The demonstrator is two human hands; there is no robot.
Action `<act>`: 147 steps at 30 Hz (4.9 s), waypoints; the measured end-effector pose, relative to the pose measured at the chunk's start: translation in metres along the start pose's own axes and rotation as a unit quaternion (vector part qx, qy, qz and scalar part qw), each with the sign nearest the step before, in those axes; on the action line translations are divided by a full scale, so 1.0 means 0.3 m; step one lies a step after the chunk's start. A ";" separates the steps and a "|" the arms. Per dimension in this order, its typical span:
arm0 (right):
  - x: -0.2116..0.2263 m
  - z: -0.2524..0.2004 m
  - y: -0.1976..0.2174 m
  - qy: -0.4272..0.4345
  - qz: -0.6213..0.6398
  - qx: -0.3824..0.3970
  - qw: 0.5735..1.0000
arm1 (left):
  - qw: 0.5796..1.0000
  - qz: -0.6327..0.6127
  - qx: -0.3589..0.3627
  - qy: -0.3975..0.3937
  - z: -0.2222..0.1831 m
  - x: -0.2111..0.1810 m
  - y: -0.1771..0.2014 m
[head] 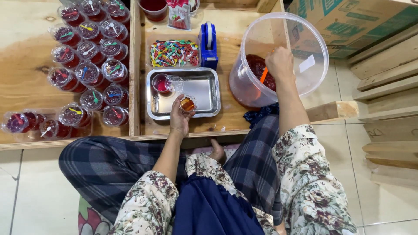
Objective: The person fills small plastic cups with a red liquid from a large transparent bucket using an orange ladle and places lids on the filled cups.
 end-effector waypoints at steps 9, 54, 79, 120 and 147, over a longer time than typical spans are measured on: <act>0.088 -0.039 0.150 -0.065 0.072 0.005 0.995 | 1.000 -0.013 0.003 0.019 0.013 0.028 -0.012; 0.089 -0.018 0.101 -0.040 0.029 0.026 0.998 | 0.989 -0.021 0.138 0.056 -0.248 -0.023 -0.599; 0.066 -0.095 0.358 -0.106 0.286 -0.021 0.952 | 0.989 -0.061 0.103 0.088 -0.175 -0.011 -0.374; 0.355 -0.404 0.901 -0.112 0.577 -0.085 0.804 | 0.977 -0.116 0.152 0.099 -0.263 -0.114 -0.458; 0.438 -0.573 0.918 0.006 0.500 -0.105 0.860 | 0.984 -0.092 0.130 0.084 -0.242 -0.104 -0.436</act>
Point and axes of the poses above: each hand's wrist, its own z-axis towards the middle knuckle, its own y-axis out of the back of the hand, x = y × z, the point moved 9 cm from there along z, towards the middle knuckle, and after that the axes turned 11 degrees about -x, right-handed, at the moved point
